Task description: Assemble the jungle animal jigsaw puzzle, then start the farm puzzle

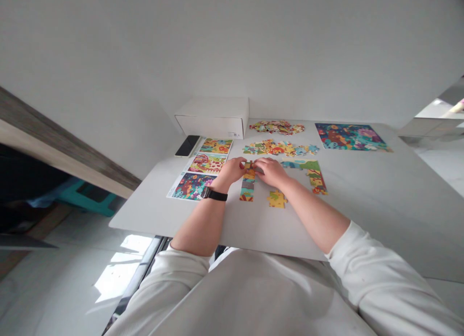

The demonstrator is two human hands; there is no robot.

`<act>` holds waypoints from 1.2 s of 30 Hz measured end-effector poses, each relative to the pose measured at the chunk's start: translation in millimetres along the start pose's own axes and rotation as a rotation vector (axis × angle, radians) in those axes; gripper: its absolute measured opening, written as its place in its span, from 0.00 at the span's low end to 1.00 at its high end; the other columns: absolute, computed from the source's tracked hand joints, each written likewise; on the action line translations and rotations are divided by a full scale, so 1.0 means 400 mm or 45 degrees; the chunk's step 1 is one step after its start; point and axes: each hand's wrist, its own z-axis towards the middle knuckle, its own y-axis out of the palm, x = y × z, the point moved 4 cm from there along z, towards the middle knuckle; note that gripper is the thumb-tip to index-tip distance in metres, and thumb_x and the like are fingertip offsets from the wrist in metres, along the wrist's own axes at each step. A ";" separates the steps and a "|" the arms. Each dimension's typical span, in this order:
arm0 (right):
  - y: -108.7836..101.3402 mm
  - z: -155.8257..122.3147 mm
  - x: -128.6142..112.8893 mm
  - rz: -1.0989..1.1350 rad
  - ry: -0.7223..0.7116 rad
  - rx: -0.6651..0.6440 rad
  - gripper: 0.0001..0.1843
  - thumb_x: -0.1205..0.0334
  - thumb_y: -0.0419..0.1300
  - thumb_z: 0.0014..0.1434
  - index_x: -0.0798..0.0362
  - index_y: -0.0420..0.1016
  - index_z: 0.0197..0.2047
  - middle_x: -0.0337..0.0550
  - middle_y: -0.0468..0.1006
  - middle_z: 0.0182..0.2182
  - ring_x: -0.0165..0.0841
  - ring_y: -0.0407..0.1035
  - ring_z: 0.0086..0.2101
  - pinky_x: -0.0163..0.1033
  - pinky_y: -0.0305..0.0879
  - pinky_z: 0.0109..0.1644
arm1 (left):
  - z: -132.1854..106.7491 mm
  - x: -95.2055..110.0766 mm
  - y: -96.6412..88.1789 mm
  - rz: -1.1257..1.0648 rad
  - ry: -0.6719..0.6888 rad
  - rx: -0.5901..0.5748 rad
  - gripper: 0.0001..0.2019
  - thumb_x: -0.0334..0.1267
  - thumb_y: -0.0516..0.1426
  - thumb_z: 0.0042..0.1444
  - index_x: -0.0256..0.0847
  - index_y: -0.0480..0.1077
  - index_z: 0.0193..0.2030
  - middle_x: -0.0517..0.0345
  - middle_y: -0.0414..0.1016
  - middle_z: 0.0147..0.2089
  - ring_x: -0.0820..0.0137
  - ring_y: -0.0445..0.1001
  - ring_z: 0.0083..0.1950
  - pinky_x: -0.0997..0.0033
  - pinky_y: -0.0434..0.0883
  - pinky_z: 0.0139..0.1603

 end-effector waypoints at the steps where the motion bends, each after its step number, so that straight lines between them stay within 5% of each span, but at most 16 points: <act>1: 0.003 0.000 0.002 -0.003 0.002 -0.009 0.13 0.66 0.65 0.65 0.50 0.83 0.52 0.50 0.82 0.57 0.44 0.75 0.53 0.50 0.69 0.61 | 0.000 0.000 0.000 0.009 0.000 -0.002 0.22 0.36 0.68 0.57 0.43 0.80 0.59 0.51 0.85 0.46 0.59 0.81 0.47 0.67 0.73 0.50; 13: 0.006 -0.007 -0.002 -0.042 -0.013 -0.075 0.09 0.61 0.66 0.67 0.50 0.85 0.49 0.50 0.85 0.52 0.45 0.75 0.52 0.52 0.68 0.62 | -0.001 0.004 0.000 0.067 0.007 -0.043 0.20 0.44 0.68 0.59 0.40 0.82 0.56 0.45 0.82 0.48 0.56 0.80 0.47 0.65 0.74 0.48; 29: -0.009 -0.019 -0.024 0.006 -0.013 -0.115 0.13 0.55 0.74 0.61 0.49 0.85 0.48 0.50 0.85 0.47 0.45 0.77 0.51 0.49 0.69 0.59 | -0.014 0.002 -0.001 0.082 0.052 -0.109 0.19 0.48 0.71 0.54 0.42 0.81 0.50 0.51 0.82 0.39 0.60 0.80 0.40 0.68 0.71 0.41; 36: -0.024 -0.016 -0.017 0.148 0.020 0.002 0.16 0.58 0.70 0.64 0.47 0.83 0.55 0.50 0.82 0.56 0.44 0.77 0.54 0.51 0.72 0.61 | -0.002 -0.012 -0.051 -0.145 -0.088 0.158 0.20 0.42 0.65 0.61 0.43 0.77 0.59 0.52 0.83 0.45 0.64 0.79 0.41 0.67 0.71 0.44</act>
